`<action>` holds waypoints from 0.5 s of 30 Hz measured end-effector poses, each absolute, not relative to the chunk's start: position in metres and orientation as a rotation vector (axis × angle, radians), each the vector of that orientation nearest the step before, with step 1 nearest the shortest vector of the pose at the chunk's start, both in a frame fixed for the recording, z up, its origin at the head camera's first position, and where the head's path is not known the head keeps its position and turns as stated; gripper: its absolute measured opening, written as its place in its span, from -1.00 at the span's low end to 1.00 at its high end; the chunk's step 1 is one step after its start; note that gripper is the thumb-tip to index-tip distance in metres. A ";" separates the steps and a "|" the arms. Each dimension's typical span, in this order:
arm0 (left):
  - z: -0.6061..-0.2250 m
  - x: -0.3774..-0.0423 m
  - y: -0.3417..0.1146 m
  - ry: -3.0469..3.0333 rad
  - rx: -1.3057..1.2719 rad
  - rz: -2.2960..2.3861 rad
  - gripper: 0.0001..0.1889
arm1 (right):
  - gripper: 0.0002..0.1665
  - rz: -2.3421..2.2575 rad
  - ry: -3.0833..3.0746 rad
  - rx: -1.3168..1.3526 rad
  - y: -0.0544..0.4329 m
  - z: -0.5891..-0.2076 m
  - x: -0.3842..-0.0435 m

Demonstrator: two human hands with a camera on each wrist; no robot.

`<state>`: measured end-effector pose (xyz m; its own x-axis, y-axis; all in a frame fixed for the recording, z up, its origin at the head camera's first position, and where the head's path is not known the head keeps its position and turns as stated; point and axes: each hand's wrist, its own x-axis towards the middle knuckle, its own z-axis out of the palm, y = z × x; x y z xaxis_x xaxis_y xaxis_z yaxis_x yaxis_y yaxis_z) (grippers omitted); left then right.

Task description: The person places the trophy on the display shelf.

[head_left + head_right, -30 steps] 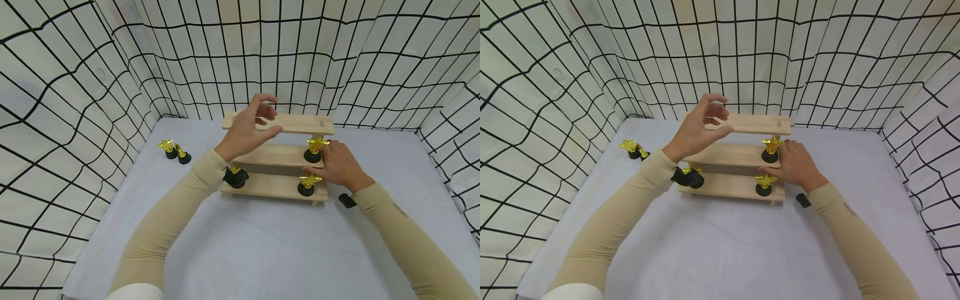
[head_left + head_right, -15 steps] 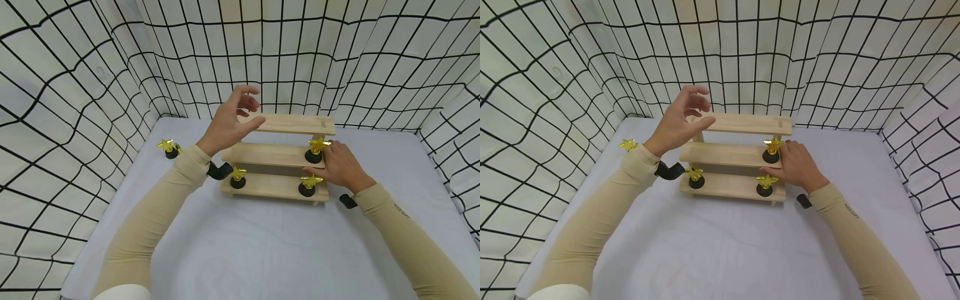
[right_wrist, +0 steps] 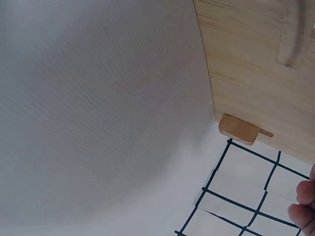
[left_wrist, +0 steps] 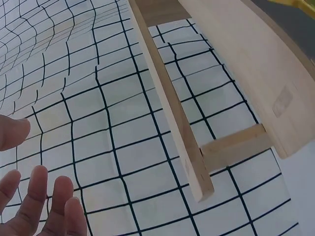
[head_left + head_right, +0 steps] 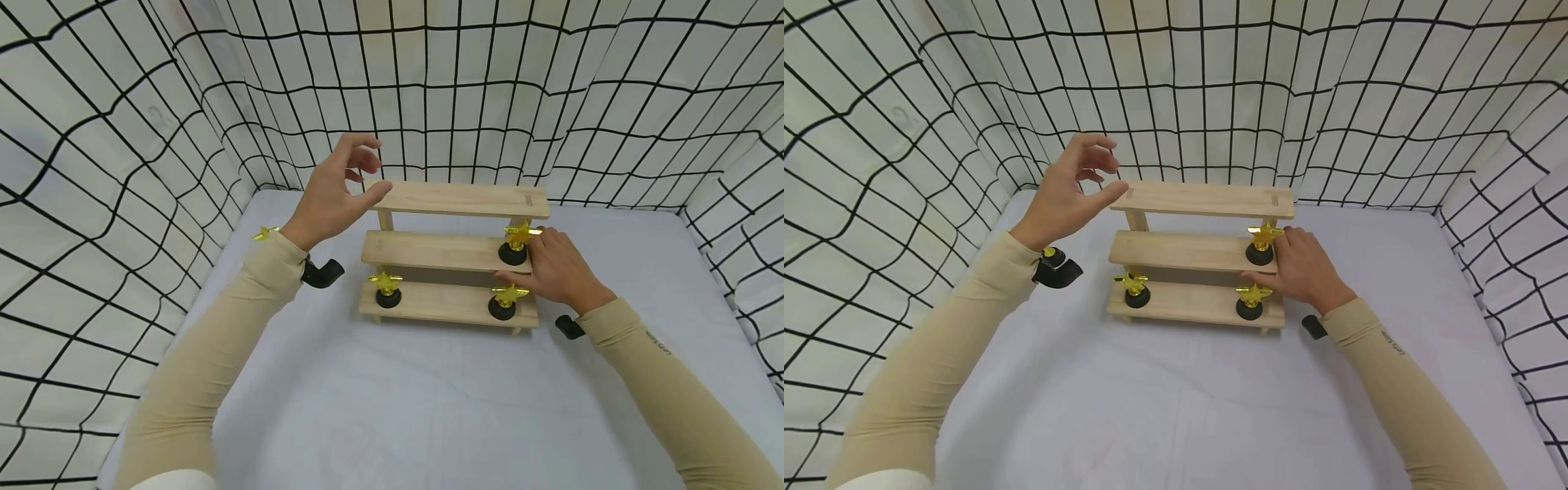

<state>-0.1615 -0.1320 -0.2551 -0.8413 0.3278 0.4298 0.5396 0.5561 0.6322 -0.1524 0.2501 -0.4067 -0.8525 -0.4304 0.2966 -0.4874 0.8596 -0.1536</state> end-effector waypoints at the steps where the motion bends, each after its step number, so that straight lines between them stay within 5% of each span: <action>1: -0.255 -0.162 -0.136 -2.530 -0.711 -1.148 -0.45 | -0.11 0.327 -2.781 0.701 0.250 -0.406 -0.153; 15: -0.264 -0.163 -0.190 -2.542 -0.527 -1.035 -0.49 | -0.09 0.320 -2.783 0.696 0.251 -0.406 -0.152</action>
<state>-0.1632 -0.1896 -0.2635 -0.8716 0.2068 0.4444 0.4584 0.6649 0.5897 -0.1524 0.2511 -0.4062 -0.8534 -0.4294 0.2956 -0.4852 0.8616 -0.1493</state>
